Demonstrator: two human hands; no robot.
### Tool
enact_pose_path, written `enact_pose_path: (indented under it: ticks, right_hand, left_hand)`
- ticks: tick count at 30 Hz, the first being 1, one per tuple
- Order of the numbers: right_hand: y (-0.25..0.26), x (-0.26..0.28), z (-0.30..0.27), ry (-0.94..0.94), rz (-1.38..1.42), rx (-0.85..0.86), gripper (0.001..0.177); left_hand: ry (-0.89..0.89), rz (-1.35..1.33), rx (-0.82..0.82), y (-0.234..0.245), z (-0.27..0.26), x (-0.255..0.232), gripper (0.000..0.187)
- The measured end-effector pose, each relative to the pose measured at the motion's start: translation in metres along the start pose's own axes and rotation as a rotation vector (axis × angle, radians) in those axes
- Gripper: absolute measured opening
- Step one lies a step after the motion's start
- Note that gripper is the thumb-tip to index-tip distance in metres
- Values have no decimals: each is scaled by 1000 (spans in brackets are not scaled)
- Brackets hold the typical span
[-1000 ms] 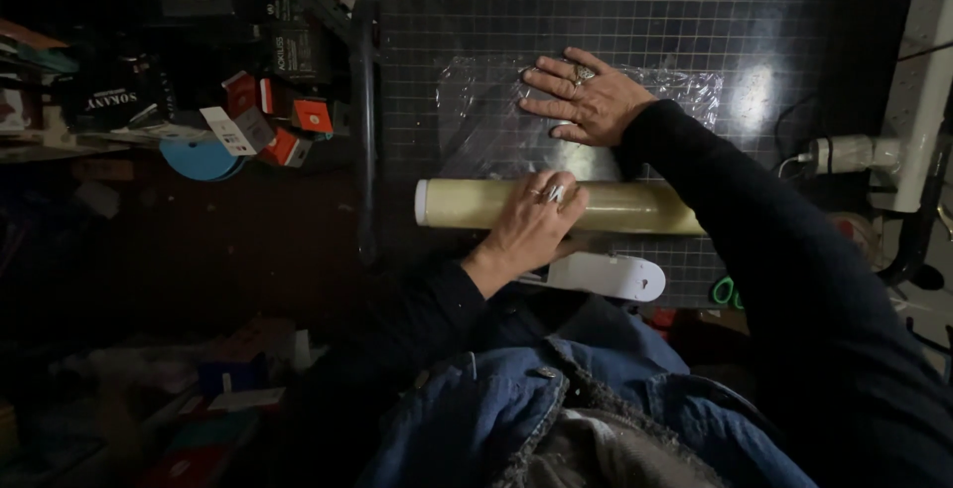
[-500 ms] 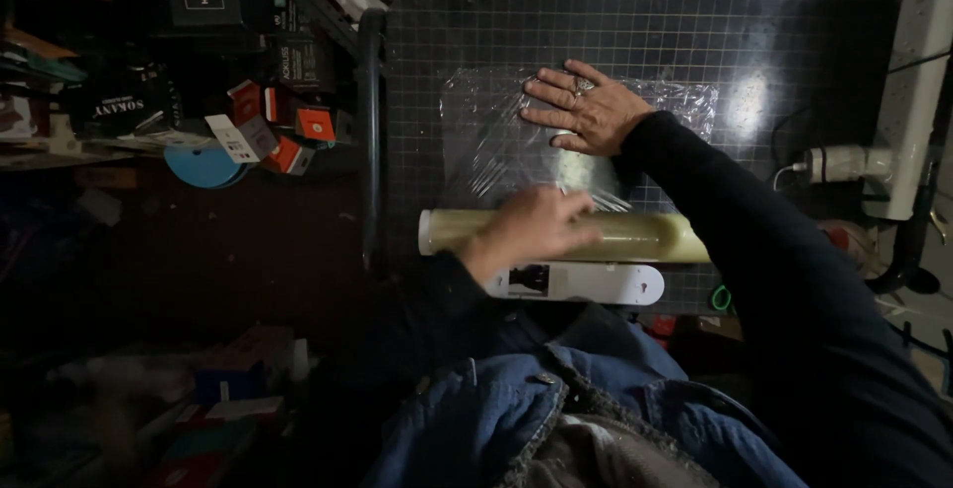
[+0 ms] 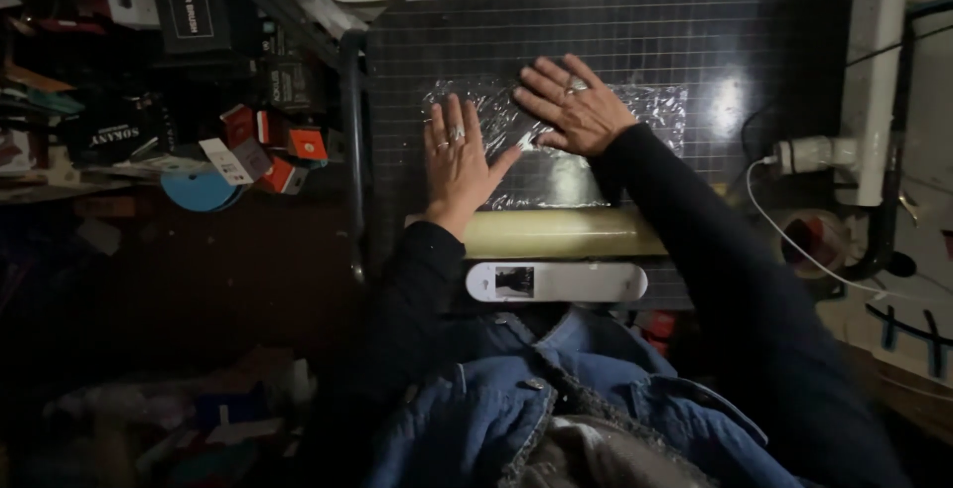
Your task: Wrapping a plastic kitchen tool with plastic wrap for packaging.
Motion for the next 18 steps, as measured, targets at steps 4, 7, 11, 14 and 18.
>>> enact_pose_path:
  ticks: [4, 7, 11, 14, 18]
  right_hand:
    - [18, -25, -34, -308, -34, -15, 77]
    - [34, -40, -73, -535, 38, -34, 75]
    - [31, -40, -113, -803, 63, 230, 86]
    - [27, -42, -118, -826, 19, 299, 94]
    - [23, -47, -116, -849, 12, 315, 98]
  left_hand:
    - [1, 63, -15, -9, 5, 7, 112]
    - [19, 36, 7, -9, 9, 7, 113]
    - [37, 59, 30, -15, 9, 9, 111]
    - [33, 78, 20, -15, 10, 9, 111]
    - [39, 119, 20, -14, 9, 10, 110]
Point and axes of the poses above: each hand's wrist, its own z-axis towards the middle knuckle, its own y-axis out of the back of the hand, x = y × z, the point moved 4 cm from there along z, towards the middle knuckle, and after that the axes turned 15 degrees about -y, right-handed, at the moved point
